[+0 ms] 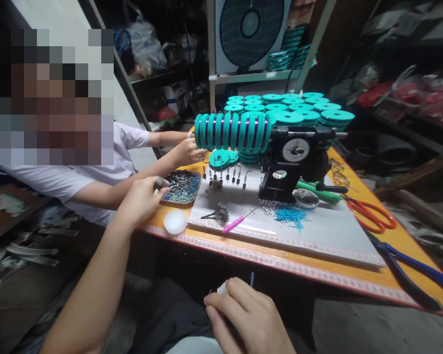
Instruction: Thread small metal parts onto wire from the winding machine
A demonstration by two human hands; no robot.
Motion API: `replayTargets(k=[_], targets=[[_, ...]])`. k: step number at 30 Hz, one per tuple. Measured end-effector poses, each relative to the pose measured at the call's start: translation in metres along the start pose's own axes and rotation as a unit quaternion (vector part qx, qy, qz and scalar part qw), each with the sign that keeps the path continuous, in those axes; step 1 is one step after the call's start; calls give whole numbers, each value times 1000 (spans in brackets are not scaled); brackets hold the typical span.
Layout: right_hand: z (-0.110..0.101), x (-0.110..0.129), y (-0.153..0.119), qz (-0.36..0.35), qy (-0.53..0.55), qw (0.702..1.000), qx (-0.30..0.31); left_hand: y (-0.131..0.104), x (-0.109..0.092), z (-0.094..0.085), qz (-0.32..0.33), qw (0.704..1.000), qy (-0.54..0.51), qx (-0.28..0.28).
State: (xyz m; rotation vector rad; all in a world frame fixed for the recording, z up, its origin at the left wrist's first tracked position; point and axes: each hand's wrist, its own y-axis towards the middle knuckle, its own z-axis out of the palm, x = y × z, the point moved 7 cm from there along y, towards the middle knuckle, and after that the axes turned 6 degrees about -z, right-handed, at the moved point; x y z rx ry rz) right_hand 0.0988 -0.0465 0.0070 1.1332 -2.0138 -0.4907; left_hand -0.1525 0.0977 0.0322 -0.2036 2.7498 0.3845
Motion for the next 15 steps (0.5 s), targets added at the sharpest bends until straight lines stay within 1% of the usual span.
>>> replayTargets(k=[2,4,6,8,11,13,15], targets=[[2,0,0,5,-1,1000,4,14,13,4,-20,999,29,1],[3,2,0,7,0,1000,9,25,19,13,-32,998,55,7],[4,3,0,13,-1,1000,17,31,20,20,-39,996,74,13],[5,4,1,14,-1,1000,20,33,18,24,-41,996,84,16],[5,4,2,12,2,1000,14,31,9,17,-28,997,74,4],[3,3,2,11,1,1000,-6,28,2,6,-15,998,52,-13],[0,2,1,23,3,999,-27,19,-6,-5,-4,999,20,-27]])
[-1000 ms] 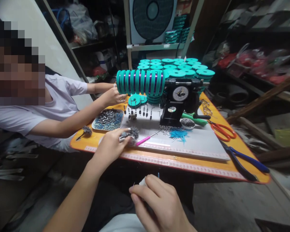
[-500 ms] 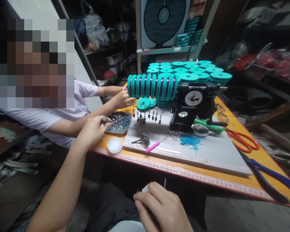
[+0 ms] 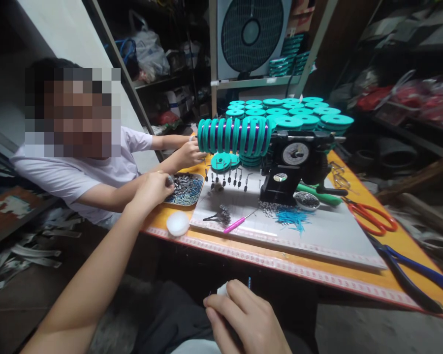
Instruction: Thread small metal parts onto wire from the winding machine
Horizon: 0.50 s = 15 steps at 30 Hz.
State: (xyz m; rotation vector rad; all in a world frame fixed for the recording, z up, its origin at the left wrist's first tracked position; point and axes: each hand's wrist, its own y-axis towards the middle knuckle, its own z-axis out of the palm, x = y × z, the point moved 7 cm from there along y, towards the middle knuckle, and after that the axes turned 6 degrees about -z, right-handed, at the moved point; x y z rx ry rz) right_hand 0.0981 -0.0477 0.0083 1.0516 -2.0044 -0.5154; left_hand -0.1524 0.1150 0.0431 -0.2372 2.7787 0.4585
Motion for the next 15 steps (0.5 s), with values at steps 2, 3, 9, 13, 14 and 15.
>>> replayTargets(k=[2,3,9,13,14,15], targets=[[-1,-4,-3,29,22,999,-11,-18,-9,-6,7,999,-35,-7],[-1,-6,-5,46,38,998,-13,-31,-14,-6,10,998,-66,-1],[-3,-10,-9,96,81,992,-31,-149,-43,46,-89,837,-493,220],[-5,-5,-5,83,72,993,-39,-198,-53,80,-180,688,-640,291],[-5,-3,-5,79,69,994,-41,-204,-55,86,-199,647,-673,299],[-5,-2,-4,77,68,994,-40,-209,-56,90,-216,608,-701,304]])
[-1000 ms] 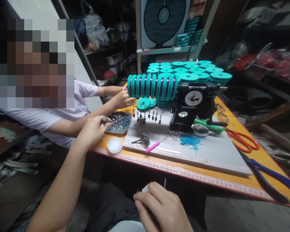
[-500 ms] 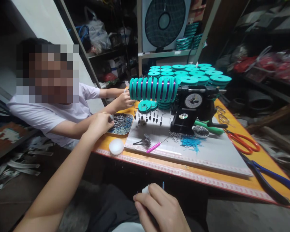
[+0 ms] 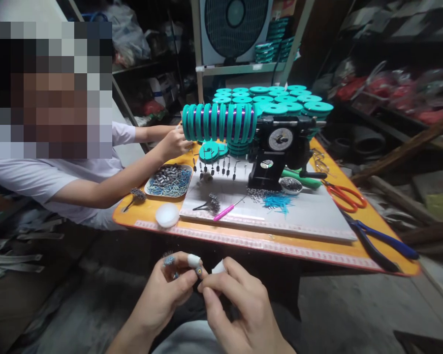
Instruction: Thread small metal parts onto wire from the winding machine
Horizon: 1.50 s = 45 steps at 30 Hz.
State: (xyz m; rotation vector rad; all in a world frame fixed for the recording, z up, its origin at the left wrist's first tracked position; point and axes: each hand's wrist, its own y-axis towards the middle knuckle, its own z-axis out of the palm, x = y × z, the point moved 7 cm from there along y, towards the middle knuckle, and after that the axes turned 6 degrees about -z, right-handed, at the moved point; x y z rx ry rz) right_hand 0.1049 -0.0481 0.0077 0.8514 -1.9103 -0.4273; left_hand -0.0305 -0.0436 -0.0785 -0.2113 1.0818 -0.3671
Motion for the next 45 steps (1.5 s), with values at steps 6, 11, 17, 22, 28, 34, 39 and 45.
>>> replayTargets(k=[6,11,17,22,28,34,39,45], targets=[[0,3,2,-6,16,1000,-1,-4,6,7,-23,991,-128,27],[0,-1,0,7,40,999,-11,-5,2,10,-54,985,-161,20],[2,-6,-1,24,90,996,-18,-5,9,10,-93,976,-193,23],[3,-5,-1,25,90,996,6,-5,8,6,-46,987,-156,16],[3,-7,-4,18,83,996,3,-3,8,5,-22,991,-130,31],[1,-8,-6,27,78,996,-19,-7,9,7,-101,970,-213,61],[0,-5,-7,23,76,997,-19,-8,9,10,-132,952,-255,101],[4,-2,-6,15,83,996,-8,-8,11,10,-127,940,-295,115]])
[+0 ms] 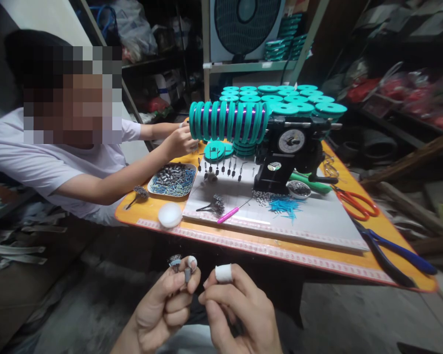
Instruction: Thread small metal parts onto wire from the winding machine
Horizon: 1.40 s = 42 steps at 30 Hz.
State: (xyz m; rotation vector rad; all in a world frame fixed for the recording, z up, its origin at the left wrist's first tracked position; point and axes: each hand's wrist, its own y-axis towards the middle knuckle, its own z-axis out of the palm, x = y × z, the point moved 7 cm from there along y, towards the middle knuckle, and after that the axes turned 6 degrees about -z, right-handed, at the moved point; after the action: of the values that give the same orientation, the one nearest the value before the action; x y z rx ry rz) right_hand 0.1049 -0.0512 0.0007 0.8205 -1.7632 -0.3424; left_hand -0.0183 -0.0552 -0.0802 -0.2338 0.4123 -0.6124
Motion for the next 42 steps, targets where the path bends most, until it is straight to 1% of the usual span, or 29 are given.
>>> replayTargets(k=[4,8,11,13,17,19,23,26,31,35,38,40,42], targets=[[2,-1,-1,3,0,1000,7,1,1,0,-11,1000,-20,-1],[3,0,-2,-7,3,1000,11,2,2,-7,-14,998,-36,-39],[3,-1,-1,1,5,1000,4,2,3,-10,-9,998,-34,-59],[4,-1,-1,7,6,1000,6,3,4,-8,-10,998,-20,-51],[9,0,1,1,0,1000,14,5,8,0,-21,1000,14,-14],[10,0,2,-2,-6,1000,10,6,10,2,-23,999,24,-8],[10,2,4,-5,-3,1000,4,6,14,3,-36,999,26,-11],[9,3,4,-4,-7,1000,1,6,14,4,-34,999,24,-16],[9,3,5,-6,-4,1000,8,4,14,5,-41,999,28,-14],[9,3,4,-7,-13,1000,13,2,16,3,-43,998,23,-31],[9,2,3,-1,-25,1000,6,2,17,-2,-20,997,45,-55],[8,-1,2,14,-40,999,10,1,13,-5,29,994,79,-73],[8,-5,1,25,-53,998,19,-1,4,-7,97,983,127,-93]])
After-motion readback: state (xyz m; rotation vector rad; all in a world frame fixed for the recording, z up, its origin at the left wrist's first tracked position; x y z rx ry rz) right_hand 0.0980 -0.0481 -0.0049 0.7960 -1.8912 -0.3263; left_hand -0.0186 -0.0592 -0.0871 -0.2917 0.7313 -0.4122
